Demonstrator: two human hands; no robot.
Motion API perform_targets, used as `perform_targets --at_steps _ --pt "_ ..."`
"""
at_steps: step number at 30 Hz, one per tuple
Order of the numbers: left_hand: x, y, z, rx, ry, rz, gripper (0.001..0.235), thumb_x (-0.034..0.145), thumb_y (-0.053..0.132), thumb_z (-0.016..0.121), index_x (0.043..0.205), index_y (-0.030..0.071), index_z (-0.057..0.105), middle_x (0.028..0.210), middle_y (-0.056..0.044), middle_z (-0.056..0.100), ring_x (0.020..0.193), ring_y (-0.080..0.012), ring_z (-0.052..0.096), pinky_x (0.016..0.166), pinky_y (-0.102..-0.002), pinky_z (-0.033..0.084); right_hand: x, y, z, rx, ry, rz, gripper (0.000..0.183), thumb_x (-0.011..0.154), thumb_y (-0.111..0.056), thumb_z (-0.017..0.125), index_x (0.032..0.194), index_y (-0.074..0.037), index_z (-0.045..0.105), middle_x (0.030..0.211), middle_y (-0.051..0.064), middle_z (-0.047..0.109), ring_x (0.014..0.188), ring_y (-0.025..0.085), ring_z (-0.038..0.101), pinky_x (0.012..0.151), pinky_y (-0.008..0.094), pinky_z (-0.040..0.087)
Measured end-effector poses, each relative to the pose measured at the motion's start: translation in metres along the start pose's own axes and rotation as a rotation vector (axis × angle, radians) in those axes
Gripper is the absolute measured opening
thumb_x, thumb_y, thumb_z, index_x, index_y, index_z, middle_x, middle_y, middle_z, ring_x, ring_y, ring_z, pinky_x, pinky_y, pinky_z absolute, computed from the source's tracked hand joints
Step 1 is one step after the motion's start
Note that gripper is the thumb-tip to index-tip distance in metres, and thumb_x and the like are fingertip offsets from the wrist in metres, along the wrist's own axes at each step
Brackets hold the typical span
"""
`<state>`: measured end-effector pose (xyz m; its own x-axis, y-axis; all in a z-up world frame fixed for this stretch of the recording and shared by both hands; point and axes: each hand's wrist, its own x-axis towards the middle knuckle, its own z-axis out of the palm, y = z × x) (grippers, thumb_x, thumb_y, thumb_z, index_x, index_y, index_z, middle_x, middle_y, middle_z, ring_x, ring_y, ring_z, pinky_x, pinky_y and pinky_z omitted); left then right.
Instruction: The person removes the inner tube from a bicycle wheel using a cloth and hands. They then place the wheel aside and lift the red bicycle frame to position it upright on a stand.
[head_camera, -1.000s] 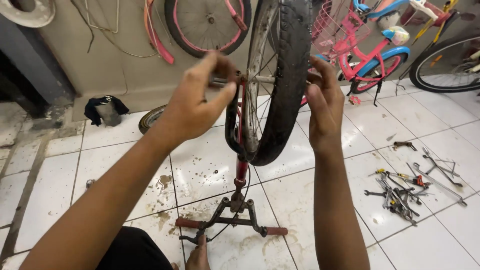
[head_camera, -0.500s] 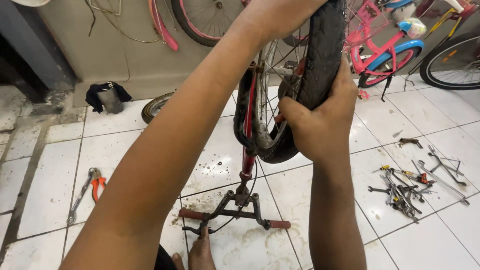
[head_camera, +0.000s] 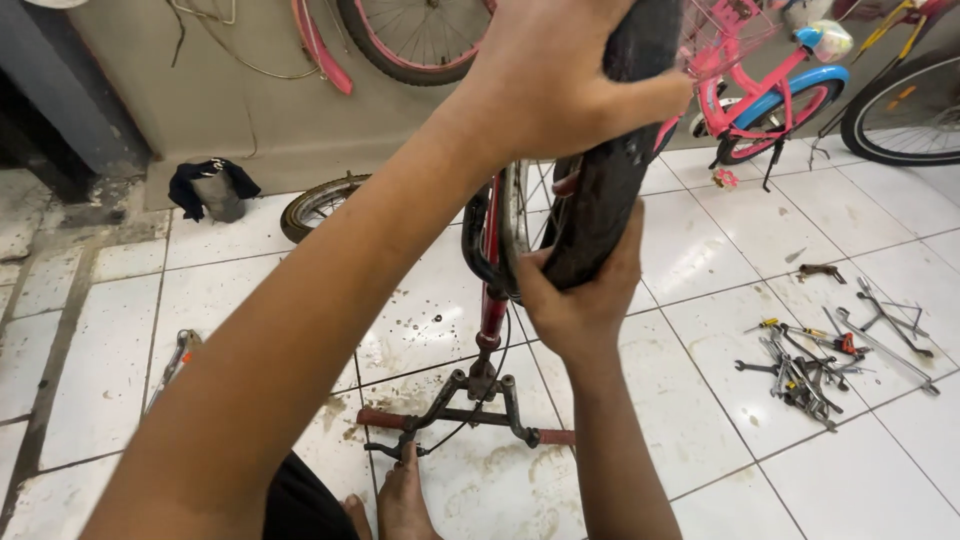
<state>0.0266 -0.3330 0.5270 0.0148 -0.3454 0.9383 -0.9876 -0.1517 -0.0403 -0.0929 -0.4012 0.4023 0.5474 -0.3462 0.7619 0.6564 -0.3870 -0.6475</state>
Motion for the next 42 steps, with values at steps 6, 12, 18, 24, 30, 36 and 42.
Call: perform_targets --at_steps 6,12,18,24,30,36,42 --pt "-0.083 0.026 -0.020 0.175 -0.248 0.153 0.067 0.089 0.056 0.072 0.146 0.024 0.058 0.165 -0.014 0.019 0.152 -0.0488 0.029 0.115 -0.071 0.044 -0.066 0.060 -0.024 -0.150 -0.193 0.056 0.082 0.089 -0.026 0.074 0.151 0.004 0.030 0.150 0.021 0.046 0.142 0.028 0.048 0.117 0.036 0.042" --pt "-0.218 0.016 -0.019 -0.057 -0.391 0.547 0.033 0.093 0.033 0.056 0.120 0.015 0.061 0.123 -0.009 0.064 0.127 -0.0266 0.054 0.109 -0.051 0.035 -0.122 0.081 -0.049 -0.069 -0.140 0.236 0.074 0.091 -0.049 0.058 0.151 -0.013 0.035 0.165 0.011 0.027 0.148 0.025 0.034 0.111 0.042 0.033" --pt "-0.273 -0.024 -0.014 0.085 -0.544 -0.019 0.009 0.076 0.022 0.068 0.084 0.019 0.066 0.086 0.002 0.065 0.091 -0.0222 0.064 0.076 -0.035 0.052 -0.148 0.092 -0.059 -0.039 -0.032 0.479 0.045 0.100 -0.022 0.053 0.142 -0.009 0.044 0.141 0.009 0.044 0.129 0.028 0.042 0.101 0.043 0.034" --pt "-0.267 -0.015 -0.019 -0.240 -0.882 -0.834 0.014 0.081 0.020 0.070 0.095 0.018 0.074 0.080 0.000 0.071 0.093 -0.0213 0.068 0.076 -0.035 0.059 -0.148 0.088 -0.053 0.039 -0.003 0.510 0.049 0.097 -0.021 0.056 0.142 -0.006 0.043 0.142 0.013 0.048 0.123 0.028 0.050 0.096 0.039 0.039" --pt "-0.250 0.007 -0.020 -0.355 -0.972 -0.876 0.017 0.084 0.020 0.067 0.099 0.016 0.075 0.091 -0.009 0.070 0.095 -0.0290 0.068 0.083 -0.041 0.058 -0.088 0.029 -0.029 0.019 -0.010 0.015 0.082 0.096 -0.032 0.060 0.161 -0.006 0.018 0.169 0.017 0.015 0.153 0.036 0.025 0.117 0.045 0.028" --pt "-0.250 0.004 -0.021 -0.421 -0.998 -0.853 0.018 0.085 0.018 0.066 0.100 0.012 0.073 0.090 -0.010 0.069 0.095 -0.0305 0.069 0.083 -0.042 0.057 -0.071 0.036 -0.007 0.003 -0.027 -0.183 0.092 0.102 -0.011 0.060 0.166 -0.004 -0.005 0.175 0.018 0.002 0.163 0.039 0.010 0.133 0.052 0.016" --pt "-0.261 -0.011 -0.025 -0.437 -1.015 -0.859 0.022 0.085 0.021 0.067 0.103 0.012 0.074 0.090 -0.014 0.071 0.094 -0.0330 0.070 0.082 -0.043 0.057 -0.084 0.076 0.006 -0.125 -0.037 0.065 0.068 0.092 0.004 0.070 0.150 0.006 0.034 0.141 0.021 0.052 0.139 0.037 0.050 0.120 0.052 0.033"
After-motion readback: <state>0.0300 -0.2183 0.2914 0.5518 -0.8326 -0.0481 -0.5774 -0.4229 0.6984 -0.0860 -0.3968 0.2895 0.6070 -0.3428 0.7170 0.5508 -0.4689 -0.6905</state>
